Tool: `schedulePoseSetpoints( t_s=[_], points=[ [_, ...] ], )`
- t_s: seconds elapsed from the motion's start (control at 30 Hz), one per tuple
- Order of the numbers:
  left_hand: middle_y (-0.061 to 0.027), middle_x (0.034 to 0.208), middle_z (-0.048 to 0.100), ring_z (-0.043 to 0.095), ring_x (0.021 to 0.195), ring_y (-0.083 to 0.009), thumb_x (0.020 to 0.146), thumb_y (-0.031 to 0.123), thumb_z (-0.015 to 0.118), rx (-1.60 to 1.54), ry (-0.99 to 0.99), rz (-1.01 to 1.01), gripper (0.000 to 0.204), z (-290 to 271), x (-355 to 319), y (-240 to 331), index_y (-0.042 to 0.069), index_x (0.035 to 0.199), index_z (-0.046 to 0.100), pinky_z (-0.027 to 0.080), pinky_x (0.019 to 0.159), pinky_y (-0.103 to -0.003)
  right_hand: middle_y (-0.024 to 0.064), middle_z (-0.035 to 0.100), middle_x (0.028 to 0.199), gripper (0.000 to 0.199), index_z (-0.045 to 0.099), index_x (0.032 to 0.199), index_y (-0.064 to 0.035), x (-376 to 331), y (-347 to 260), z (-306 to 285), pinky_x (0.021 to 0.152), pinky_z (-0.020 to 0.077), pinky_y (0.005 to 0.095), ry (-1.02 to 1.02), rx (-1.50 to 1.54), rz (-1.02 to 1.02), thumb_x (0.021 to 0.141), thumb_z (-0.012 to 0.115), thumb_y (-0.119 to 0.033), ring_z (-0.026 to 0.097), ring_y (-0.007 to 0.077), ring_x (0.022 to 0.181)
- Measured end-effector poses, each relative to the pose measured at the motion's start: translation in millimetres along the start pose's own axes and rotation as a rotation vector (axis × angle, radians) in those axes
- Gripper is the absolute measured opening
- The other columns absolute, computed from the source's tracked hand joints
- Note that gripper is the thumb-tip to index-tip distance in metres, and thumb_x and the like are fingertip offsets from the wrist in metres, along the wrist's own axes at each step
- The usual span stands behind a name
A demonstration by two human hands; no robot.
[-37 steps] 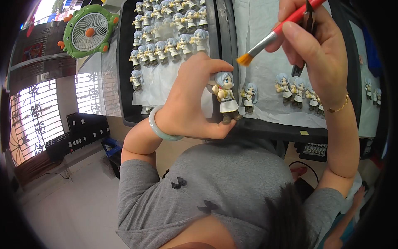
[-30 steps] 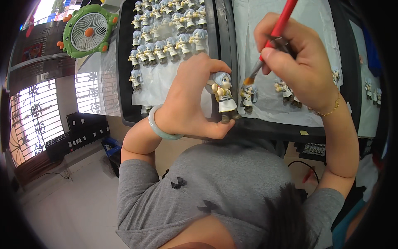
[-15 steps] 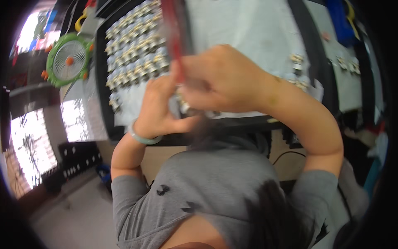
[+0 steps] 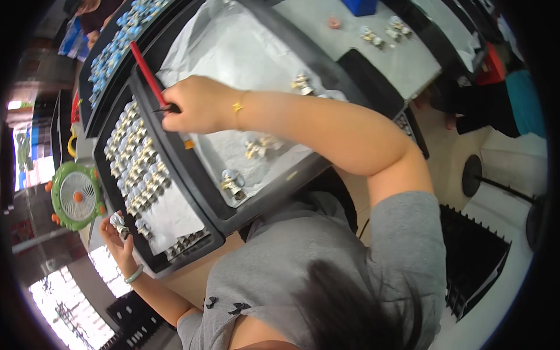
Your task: The person paints small figurines using a red-handled brush, applying gold paint to details on the figures. They handle the figurines one at a time, rotating them to access different angles, and occasionally use a black tool to scrape or clean the surface. The person works on a tray of similar figures arranged in rows.
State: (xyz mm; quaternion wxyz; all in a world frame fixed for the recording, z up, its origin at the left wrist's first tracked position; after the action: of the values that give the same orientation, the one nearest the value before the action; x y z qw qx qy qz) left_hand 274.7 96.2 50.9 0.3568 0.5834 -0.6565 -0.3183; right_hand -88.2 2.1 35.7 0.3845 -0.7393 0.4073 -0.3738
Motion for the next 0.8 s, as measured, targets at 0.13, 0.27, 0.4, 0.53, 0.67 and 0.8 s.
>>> schedulePoseSetpoints(
  t_s=[0.13,0.27,0.4,0.53,0.67,0.8],
  points=[
    [-0.0161,0.110,0.045,0.045,0.102,-0.0246,0.062,0.019,0.062,-0.119,0.175,-0.062,0.065,-13,-19,3,0.002,0.118,0.034,0.032,0.091,-0.035,0.0135,0.054,0.061,0.018,0.055,0.077,0.0007,1,28,5,0.054,0.0405,0.0325,-0.184,-0.208,0.135,0.072,0.051,-0.017,0.052,0.0225,0.055],
    [-0.0108,0.105,0.046,0.047,0.098,-0.0199,0.063,0.040,0.061,-0.245,0.093,-0.018,0.079,11,-16,20,-0.005,0.120,0.033,0.034,0.086,-0.030,0.0167,0.053,0.071,0.021,0.045,0.090,-0.0006,3,59,14,0.055,0.0401,0.0351,-0.091,-0.343,0.208,0.075,0.046,-0.016,0.050,0.0270,0.055],
    [-0.0066,0.099,0.040,0.040,0.092,-0.0149,0.056,0.036,0.065,-0.351,-0.116,-0.077,0.075,66,-1,55,0.003,0.117,0.035,0.034,0.078,-0.027,0.0121,0.049,0.067,0.024,0.037,0.101,-0.0067,4,39,5,0.058,0.0442,0.0320,-0.030,-0.184,0.409,0.077,0.040,-0.012,0.053,0.0217,0.058],
    [-0.0098,0.090,0.042,0.045,0.081,-0.0211,0.056,0.027,0.066,-0.134,-0.168,0.330,0.064,105,17,71,0.002,0.107,0.037,0.038,0.074,-0.031,0.0049,0.047,0.072,0.024,0.043,0.103,-0.0094,-2,-2,15,0.053,0.0452,0.0235,0.014,0.043,0.336,0.080,0.038,-0.006,0.053,0.0116,0.059],
    [-0.0075,0.093,0.045,0.043,0.084,-0.0174,0.053,0.024,0.060,-0.152,-0.366,0.283,0.060,126,22,73,0.001,0.105,0.042,0.034,0.075,-0.027,0.0057,0.052,0.082,0.022,0.049,0.102,-0.0046,-5,-8,14,0.060,0.0492,0.0208,-0.088,0.410,0.368,0.084,0.037,-0.004,0.058,0.0121,0.070],
    [-0.0099,0.088,0.046,0.045,0.079,-0.0212,0.053,0.032,0.059,-0.244,-0.391,0.324,0.059,135,16,57,0.000,0.101,0.046,0.035,0.070,-0.028,0.0139,0.055,0.101,0.031,0.045,0.114,0.0020,-12,-19,13,0.071,0.0510,0.0236,-0.148,0.839,0.439,0.084,0.041,-0.006,0.059,0.0193,0.089]
  ],
)
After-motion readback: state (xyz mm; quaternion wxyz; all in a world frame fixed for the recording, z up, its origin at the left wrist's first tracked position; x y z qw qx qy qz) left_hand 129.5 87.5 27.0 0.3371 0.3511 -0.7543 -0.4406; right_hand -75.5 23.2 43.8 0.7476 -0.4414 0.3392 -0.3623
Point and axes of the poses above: each hand's wrist, its own x-axis towards the middle knuckle, its own z-axis out of the palm, y = z × x, the point moved 3 cm from there along x, towards the middle knuckle
